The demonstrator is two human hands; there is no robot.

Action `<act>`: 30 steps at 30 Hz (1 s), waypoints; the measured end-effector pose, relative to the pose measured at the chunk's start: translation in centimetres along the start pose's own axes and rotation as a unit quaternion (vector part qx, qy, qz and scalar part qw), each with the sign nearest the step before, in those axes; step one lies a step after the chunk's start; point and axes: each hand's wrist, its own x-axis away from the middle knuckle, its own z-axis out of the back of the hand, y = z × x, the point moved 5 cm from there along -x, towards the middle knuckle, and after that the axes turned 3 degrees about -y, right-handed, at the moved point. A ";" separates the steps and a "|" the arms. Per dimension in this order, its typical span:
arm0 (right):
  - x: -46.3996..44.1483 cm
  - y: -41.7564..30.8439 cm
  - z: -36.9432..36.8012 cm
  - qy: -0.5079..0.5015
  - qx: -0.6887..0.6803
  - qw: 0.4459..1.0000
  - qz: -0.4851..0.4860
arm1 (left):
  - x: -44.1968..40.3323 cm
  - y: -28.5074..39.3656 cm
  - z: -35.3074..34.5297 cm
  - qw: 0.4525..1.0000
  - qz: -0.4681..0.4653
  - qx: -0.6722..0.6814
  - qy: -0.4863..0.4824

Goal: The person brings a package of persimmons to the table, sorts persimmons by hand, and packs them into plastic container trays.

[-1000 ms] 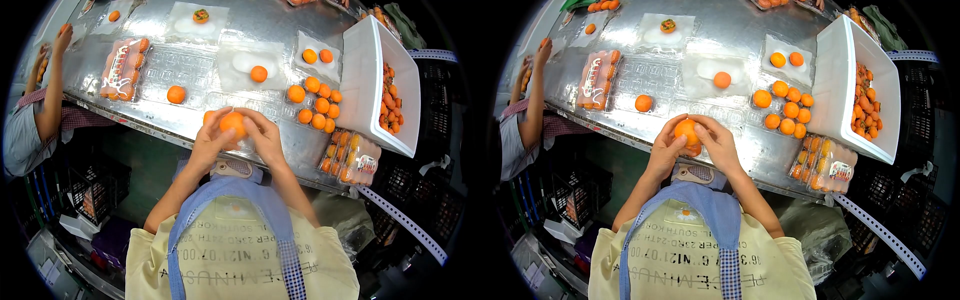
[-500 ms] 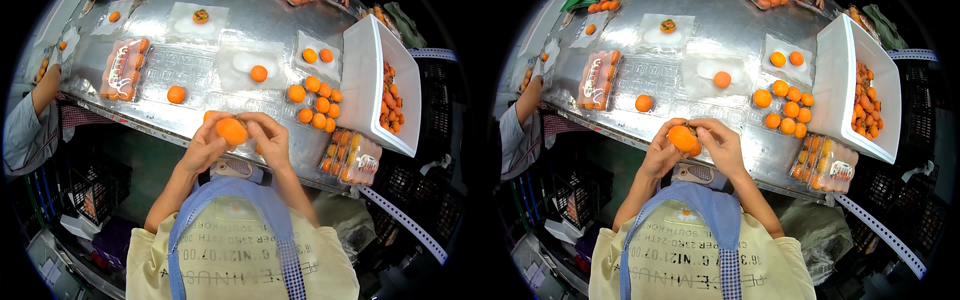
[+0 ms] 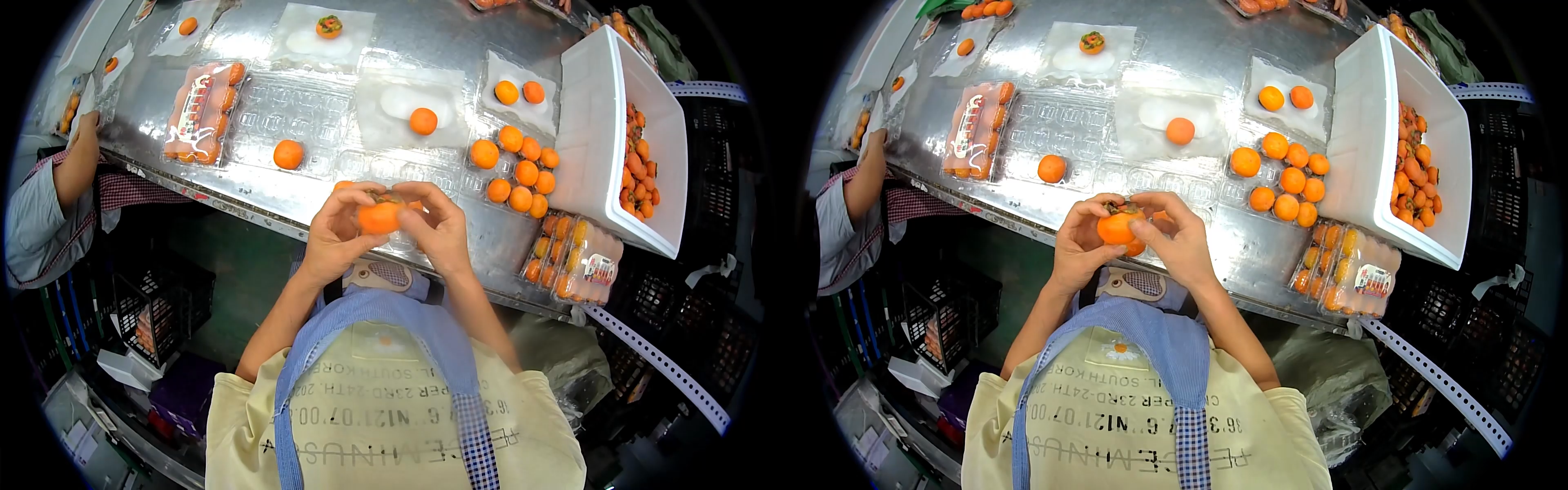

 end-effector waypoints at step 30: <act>0.4 3.0 0.7 -0.034 -0.042 0.998 -0.020 | 1.0 -2.6 1.7 0.963 0.239 -0.018 0.123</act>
